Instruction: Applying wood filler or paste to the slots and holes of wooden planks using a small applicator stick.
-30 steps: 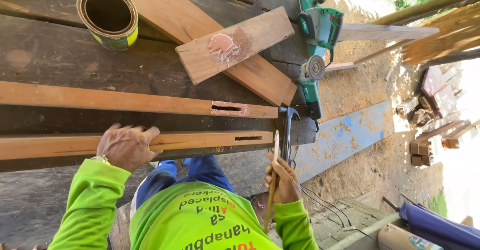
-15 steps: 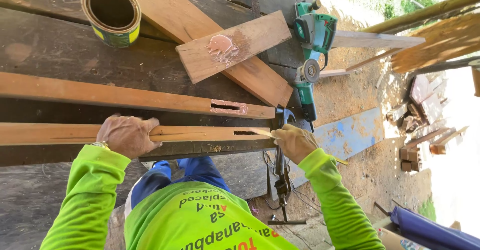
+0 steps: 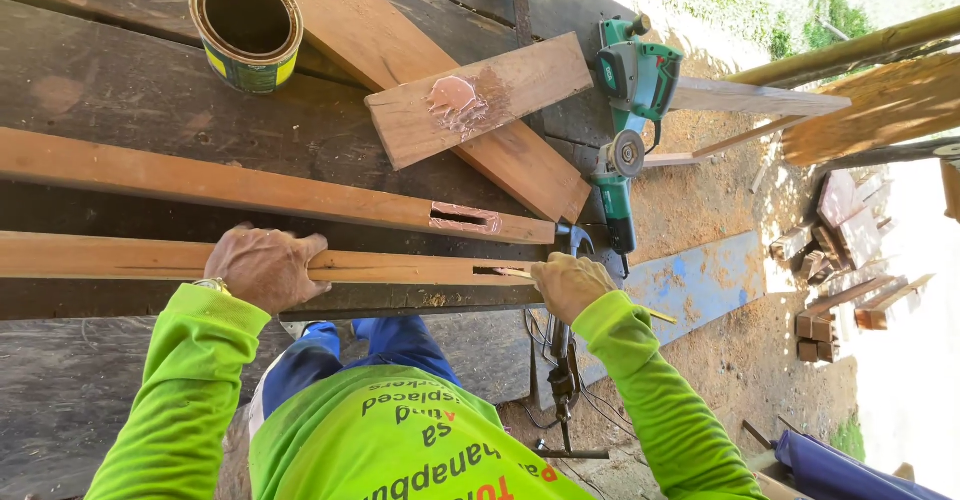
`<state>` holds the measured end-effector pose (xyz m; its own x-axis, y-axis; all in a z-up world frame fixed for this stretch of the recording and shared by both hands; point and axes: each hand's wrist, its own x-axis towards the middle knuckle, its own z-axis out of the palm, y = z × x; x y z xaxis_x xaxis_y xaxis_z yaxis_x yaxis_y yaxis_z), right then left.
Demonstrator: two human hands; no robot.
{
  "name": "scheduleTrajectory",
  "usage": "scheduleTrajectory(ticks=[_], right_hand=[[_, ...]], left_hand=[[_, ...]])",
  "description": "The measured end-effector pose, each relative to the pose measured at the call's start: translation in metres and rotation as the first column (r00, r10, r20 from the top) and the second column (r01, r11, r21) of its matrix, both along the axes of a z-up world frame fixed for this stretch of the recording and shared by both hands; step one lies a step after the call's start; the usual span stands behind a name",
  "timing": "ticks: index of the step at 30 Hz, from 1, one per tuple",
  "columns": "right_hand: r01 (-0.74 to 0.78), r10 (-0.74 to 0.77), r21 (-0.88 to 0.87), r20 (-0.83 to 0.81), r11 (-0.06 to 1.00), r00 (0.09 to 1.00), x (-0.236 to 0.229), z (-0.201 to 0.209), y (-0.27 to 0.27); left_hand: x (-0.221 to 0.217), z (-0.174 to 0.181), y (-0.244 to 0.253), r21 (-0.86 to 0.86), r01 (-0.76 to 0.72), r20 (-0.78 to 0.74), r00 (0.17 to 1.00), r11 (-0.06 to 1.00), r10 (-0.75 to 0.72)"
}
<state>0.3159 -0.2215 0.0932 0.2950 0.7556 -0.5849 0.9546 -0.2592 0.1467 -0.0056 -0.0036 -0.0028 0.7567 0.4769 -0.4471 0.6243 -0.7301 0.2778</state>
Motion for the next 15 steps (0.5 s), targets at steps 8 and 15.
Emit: scheduleTrajectory(ticks=[8,15], right_hand=[[-0.020,0.022,-0.037,0.069,0.999,0.997,-0.021,0.013,0.009],[-0.007,0.007,0.001,0.067,1.000,0.998,-0.033,0.020,0.011]], left_hand=[[0.000,0.002,0.000,-0.009,0.000,0.013,1.000,1.000,0.000],[0.001,0.001,0.004,-0.019,0.022,0.025,0.999,1.000,-0.021]])
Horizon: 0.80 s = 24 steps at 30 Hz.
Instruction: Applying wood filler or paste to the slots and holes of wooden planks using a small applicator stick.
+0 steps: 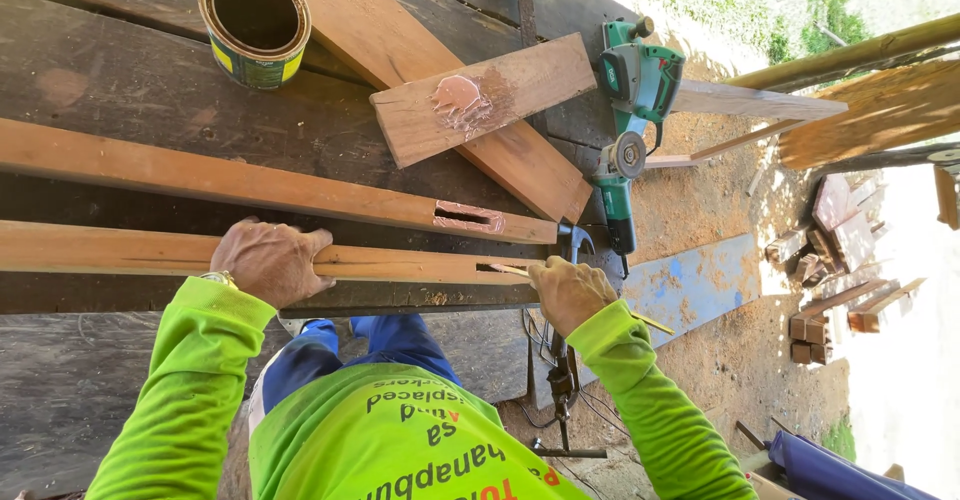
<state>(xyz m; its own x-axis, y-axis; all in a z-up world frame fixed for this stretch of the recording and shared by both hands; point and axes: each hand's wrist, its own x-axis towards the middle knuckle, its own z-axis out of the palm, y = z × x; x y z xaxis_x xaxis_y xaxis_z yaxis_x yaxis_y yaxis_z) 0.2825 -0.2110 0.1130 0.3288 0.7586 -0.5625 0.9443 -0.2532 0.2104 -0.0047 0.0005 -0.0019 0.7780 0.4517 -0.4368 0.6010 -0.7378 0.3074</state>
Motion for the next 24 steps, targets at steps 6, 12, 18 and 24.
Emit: scheduleTrajectory(ticks=[6,12,18,24], right_hand=[[0.021,-0.021,0.008,-0.020,1.000,1.000,-0.008,0.023,0.012],[-0.106,0.104,-0.054,-0.035,0.993,0.994,0.007,0.000,0.016],[-0.144,0.145,-0.192,-0.008,0.971,0.989,-0.008,0.003,0.043],[-0.138,0.153,-0.218,0.057,0.966,0.987,-0.017,0.012,0.052]], left_hand=[[-0.002,0.004,0.001,-0.005,0.012,-0.007,1.000,1.000,-0.012],[-0.002,0.006,-0.002,-0.032,-0.012,-0.047,0.999,0.999,0.011],[-0.008,0.004,-0.006,-0.022,-0.004,-0.005,1.000,1.000,0.004],[-0.008,0.006,-0.004,-0.018,0.017,-0.005,1.000,1.000,-0.018]])
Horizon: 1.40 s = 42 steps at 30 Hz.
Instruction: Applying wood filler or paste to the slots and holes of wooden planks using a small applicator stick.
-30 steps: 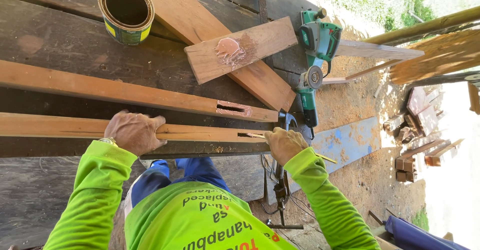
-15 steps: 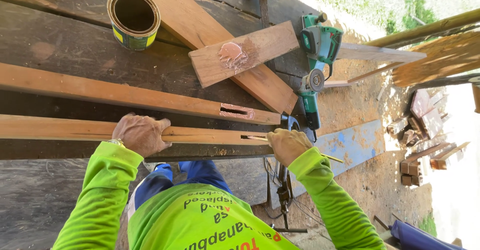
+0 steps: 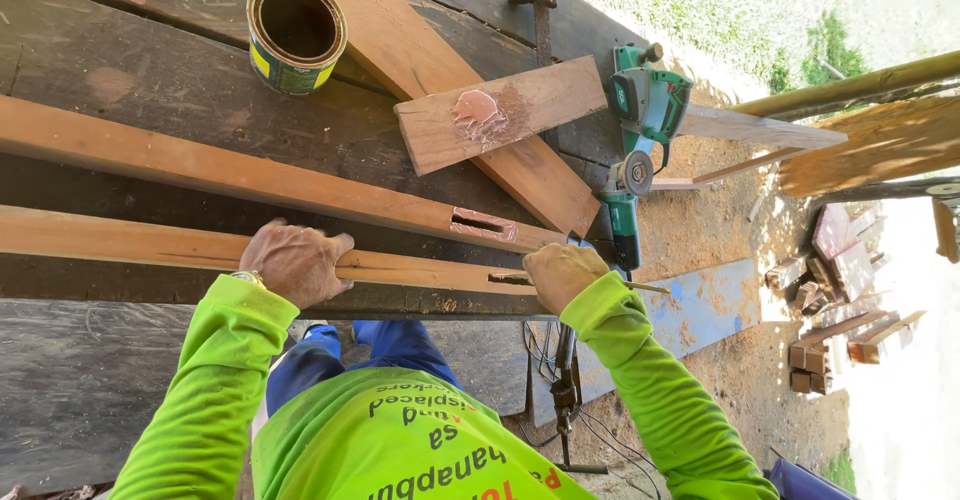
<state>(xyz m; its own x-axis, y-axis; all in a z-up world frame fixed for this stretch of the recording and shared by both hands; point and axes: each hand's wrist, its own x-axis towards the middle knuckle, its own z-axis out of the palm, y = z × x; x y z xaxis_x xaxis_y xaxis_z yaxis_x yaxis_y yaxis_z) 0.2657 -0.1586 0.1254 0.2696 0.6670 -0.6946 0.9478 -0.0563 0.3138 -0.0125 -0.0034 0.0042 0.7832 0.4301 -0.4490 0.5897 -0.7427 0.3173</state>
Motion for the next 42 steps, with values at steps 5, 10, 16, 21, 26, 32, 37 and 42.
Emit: scheduleTrajectory(ticks=[5,10,16,21,26,32,37,42], right_hand=[[0.007,-0.007,0.086,-0.001,0.996,1.000,0.005,0.014,-0.007],[0.047,-0.046,0.116,-0.014,0.992,0.999,0.005,0.014,-0.018],[0.004,0.001,0.068,-0.078,0.998,0.997,0.002,-0.021,-0.014],[-0.112,0.114,0.057,-0.048,0.992,0.992,0.000,-0.031,0.000],[-0.125,0.126,0.018,-0.046,0.992,0.991,-0.002,-0.012,0.013],[0.009,0.004,0.229,-0.055,0.973,0.998,0.020,0.025,0.002],[0.172,-0.106,0.307,-0.220,0.936,0.970,0.048,0.018,-0.042],[0.432,-0.197,0.362,-0.533,0.826,0.823,0.063,-0.026,-0.097]], left_hand=[[0.002,0.002,0.001,-0.015,0.009,-0.005,1.000,1.000,-0.009],[0.000,-0.001,-0.004,0.032,-0.006,0.058,0.998,0.999,0.004],[-0.010,-0.008,-0.008,0.033,0.007,0.071,0.997,0.999,-0.009],[-0.009,-0.008,-0.012,0.032,-0.004,0.047,0.999,0.999,0.003],[-0.011,-0.014,-0.016,0.085,-0.010,0.110,0.994,0.996,0.001],[-0.009,-0.011,-0.018,0.093,0.003,0.089,0.996,0.996,-0.011],[-0.006,-0.010,-0.016,0.089,-0.034,0.053,0.998,0.995,0.030],[-0.010,-0.019,-0.018,0.059,-0.044,0.116,0.993,0.997,0.037]])
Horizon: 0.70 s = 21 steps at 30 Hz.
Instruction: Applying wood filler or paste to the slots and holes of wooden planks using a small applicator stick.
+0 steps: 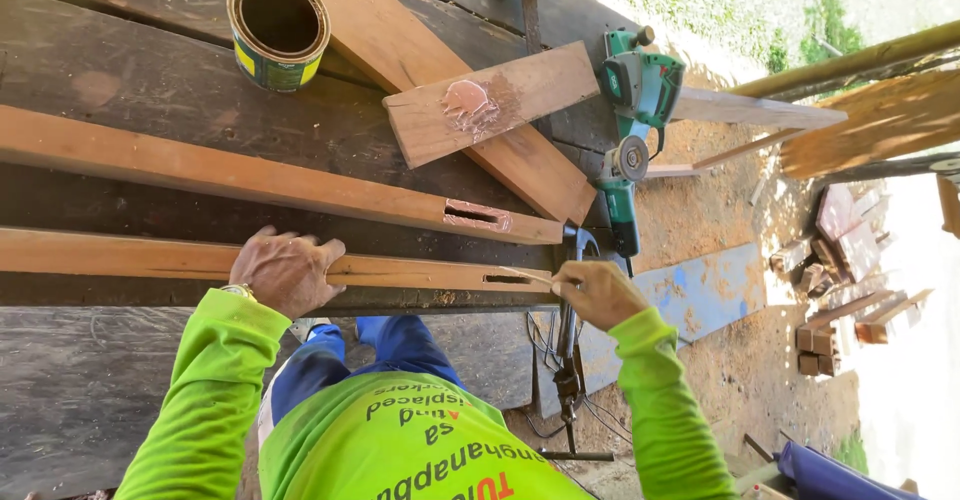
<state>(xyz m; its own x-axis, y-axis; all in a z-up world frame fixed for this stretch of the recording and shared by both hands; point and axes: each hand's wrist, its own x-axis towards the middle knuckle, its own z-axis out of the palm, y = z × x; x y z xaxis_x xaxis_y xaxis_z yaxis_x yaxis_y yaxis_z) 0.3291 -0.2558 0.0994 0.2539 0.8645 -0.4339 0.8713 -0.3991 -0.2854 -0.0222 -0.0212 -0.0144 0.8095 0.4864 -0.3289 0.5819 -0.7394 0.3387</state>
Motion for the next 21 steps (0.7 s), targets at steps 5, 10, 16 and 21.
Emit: scheduleTrajectory(ticks=[5,10,16,21], right_hand=[[0.193,-0.177,0.165,-0.107,0.967,0.978,0.006,-0.005,-0.019],[0.239,-0.251,0.374,-0.017,0.896,0.968,0.027,-0.015,0.015],[0.056,-0.109,0.527,0.070,0.848,0.992,0.068,-0.071,0.087],[0.212,-0.203,0.458,-0.070,0.863,0.977,0.094,-0.119,0.138]], left_hand=[[0.001,0.006,-0.002,0.030,0.025,-0.013,1.000,0.999,-0.024],[0.004,0.005,-0.002,0.076,-0.011,0.020,1.000,0.997,0.010],[0.006,0.011,-0.004,0.046,-0.036,-0.055,0.998,0.998,0.038],[0.007,0.012,-0.006,0.069,-0.054,-0.028,0.998,0.996,0.056]])
